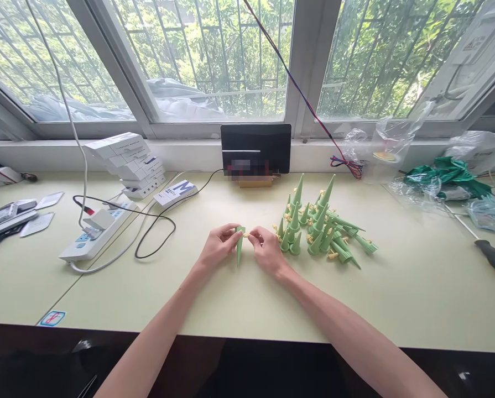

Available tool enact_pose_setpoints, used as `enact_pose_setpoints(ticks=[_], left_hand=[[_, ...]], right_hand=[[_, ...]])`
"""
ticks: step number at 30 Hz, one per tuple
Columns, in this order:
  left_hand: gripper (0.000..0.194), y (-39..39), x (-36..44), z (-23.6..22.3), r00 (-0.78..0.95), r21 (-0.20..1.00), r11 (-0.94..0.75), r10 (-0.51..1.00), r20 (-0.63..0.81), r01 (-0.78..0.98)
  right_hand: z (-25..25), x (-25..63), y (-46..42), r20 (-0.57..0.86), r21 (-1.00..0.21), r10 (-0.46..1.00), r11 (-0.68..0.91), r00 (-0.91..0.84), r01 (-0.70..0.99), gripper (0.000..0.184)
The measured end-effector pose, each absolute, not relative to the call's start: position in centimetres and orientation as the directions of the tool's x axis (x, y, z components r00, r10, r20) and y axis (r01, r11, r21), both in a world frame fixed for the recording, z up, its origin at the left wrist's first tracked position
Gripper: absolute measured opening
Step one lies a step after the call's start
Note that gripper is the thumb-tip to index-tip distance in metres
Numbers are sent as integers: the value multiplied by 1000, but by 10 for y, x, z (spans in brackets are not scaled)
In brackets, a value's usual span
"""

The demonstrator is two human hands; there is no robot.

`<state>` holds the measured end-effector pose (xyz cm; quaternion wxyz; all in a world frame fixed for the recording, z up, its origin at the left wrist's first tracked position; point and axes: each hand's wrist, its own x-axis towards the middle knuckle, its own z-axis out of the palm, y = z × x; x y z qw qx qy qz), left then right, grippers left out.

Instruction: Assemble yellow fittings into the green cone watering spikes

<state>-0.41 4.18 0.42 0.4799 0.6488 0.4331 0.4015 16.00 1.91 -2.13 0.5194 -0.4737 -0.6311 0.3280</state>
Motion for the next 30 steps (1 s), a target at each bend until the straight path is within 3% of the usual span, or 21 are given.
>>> enact_pose_setpoints(ticks=[22,30], left_hand=[[35,36,2,4,277,974,-168,953,122,150],[34,37,3,9,274,975,-166,954,121,145]], right_hand=[[-20,160,19,330,-860,943,315,-33,403,39],[-21,158,18,317,-887,949,296,-1,355,40]])
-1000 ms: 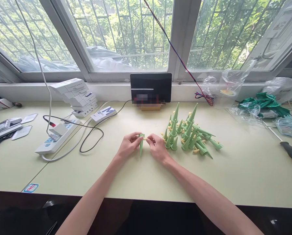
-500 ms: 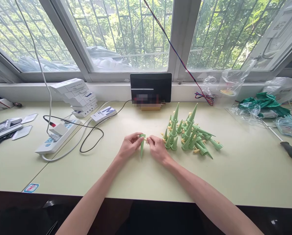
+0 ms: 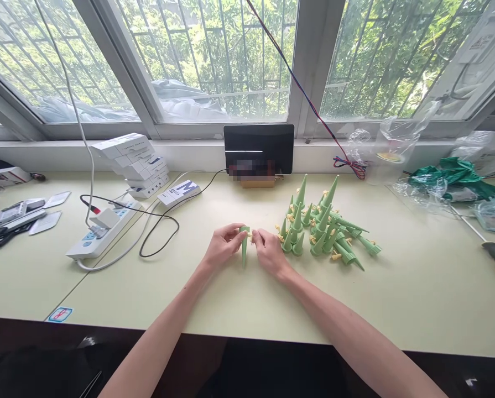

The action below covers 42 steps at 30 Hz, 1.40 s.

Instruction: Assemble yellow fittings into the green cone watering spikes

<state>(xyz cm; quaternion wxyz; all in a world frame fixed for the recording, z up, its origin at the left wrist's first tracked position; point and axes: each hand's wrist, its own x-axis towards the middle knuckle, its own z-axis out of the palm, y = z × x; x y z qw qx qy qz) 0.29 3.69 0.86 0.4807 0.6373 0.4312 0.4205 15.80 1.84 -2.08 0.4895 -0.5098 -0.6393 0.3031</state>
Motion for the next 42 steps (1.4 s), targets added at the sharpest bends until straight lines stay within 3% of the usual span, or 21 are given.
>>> enact_pose_setpoints(ticks=[21,42], left_hand=[[34,37,3,8,266,976,-137,960,89,167],[33,37,3,8,269,981,-118,960,73,152]], right_hand=[[-19,161,17,290,-933,956,295,-55,206,25],[-22,160,19,280,-931,959,282,-43,231,25]])
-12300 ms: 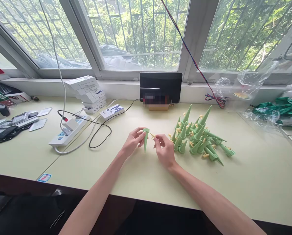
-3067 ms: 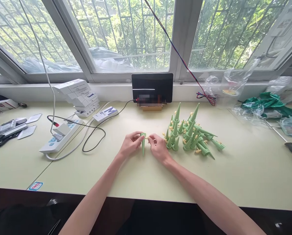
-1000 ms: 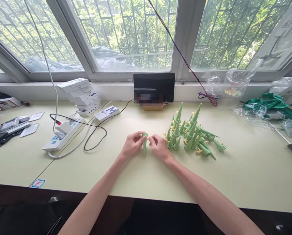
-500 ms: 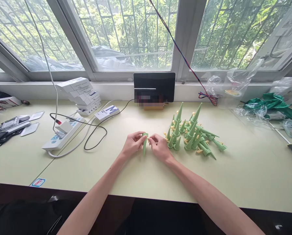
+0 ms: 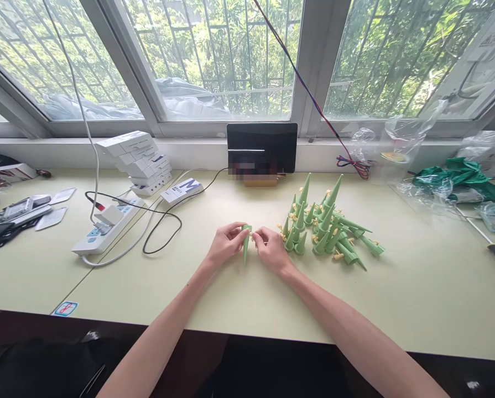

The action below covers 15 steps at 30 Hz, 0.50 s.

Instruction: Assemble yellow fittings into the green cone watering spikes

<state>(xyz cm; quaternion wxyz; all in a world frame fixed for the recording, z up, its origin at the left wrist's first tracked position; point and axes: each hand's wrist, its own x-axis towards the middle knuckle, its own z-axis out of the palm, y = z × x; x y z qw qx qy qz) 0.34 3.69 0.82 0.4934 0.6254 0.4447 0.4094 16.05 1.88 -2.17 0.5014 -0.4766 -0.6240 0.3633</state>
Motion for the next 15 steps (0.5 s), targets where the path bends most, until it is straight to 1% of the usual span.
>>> enact_pose_setpoints(ticks=[7,10,12,15], left_hand=[[30,38,2,7,270,983,-117,960,75,141],[29,43,-4,8,250,985,-145,961,117,98],[29,48,-10,8,189,982,-178,968,163,66],[29,55,-18,8,60,979,-201,978,200,11]], right_hand=[[-19,159,19,260,-938,965,263,-43,226,30],[-19,159,18,259,-936,965,257,-24,240,35],[-20,159,18,273,-922,962,266,-14,280,34],[-24,156,18,334,-855,941,327,-56,402,22]])
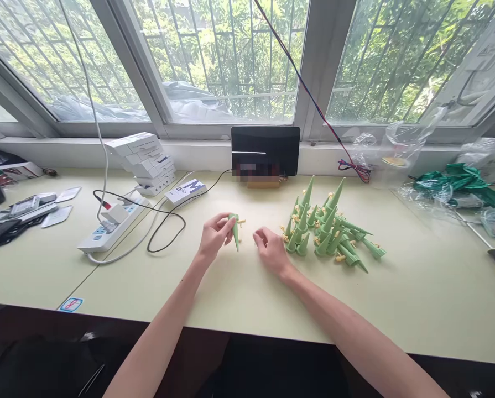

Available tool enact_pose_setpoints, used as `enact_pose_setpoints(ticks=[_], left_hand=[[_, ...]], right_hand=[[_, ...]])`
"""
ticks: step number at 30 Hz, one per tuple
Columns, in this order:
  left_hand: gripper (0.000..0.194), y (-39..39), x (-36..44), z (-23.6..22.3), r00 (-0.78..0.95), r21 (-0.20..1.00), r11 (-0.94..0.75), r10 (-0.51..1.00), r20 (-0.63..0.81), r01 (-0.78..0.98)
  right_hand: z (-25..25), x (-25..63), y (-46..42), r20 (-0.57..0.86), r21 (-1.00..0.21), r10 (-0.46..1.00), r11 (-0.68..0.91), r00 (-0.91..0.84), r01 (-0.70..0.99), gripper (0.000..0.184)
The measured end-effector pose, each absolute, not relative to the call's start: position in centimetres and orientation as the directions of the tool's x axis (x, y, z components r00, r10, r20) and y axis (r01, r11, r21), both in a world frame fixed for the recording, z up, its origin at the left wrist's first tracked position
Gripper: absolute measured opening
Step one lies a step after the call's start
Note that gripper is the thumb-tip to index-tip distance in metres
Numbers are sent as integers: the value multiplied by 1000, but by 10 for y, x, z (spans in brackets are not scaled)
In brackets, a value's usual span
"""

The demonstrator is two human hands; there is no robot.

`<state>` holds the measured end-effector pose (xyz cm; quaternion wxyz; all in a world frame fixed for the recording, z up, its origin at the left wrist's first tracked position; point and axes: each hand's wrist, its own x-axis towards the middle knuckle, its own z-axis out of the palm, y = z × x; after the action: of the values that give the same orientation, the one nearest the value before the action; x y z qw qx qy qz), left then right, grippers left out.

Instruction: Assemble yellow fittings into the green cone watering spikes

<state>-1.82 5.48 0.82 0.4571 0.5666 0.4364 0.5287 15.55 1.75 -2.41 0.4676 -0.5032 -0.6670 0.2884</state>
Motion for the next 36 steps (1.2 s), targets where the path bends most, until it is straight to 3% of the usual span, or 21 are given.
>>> enact_pose_setpoints(ticks=[2,7,14,22,30,36], left_hand=[[30,57,-21,8,1,979,-201,980,201,-23],[32,58,-21,6,-34,982,-187,982,185,-36],[32,58,-23,6,-100,991,-130,986,133,37],[35,56,-23,3,-94,966,-48,993,74,256],[30,50,-16,2,106,811,-168,986,130,561],[26,49,-15,1,187,715,-268,964,191,646]], right_hand=[[-26,151,18,360,-786,926,368,-117,496,16],[-24,140,23,304,-619,927,367,-219,695,28],[-19,139,28,297,-423,877,476,-378,771,24],[-19,151,14,329,-387,865,489,-378,782,17],[-20,164,-2,328,-367,891,427,-314,826,13],[-18,164,-3,308,-430,911,391,-275,814,10]])
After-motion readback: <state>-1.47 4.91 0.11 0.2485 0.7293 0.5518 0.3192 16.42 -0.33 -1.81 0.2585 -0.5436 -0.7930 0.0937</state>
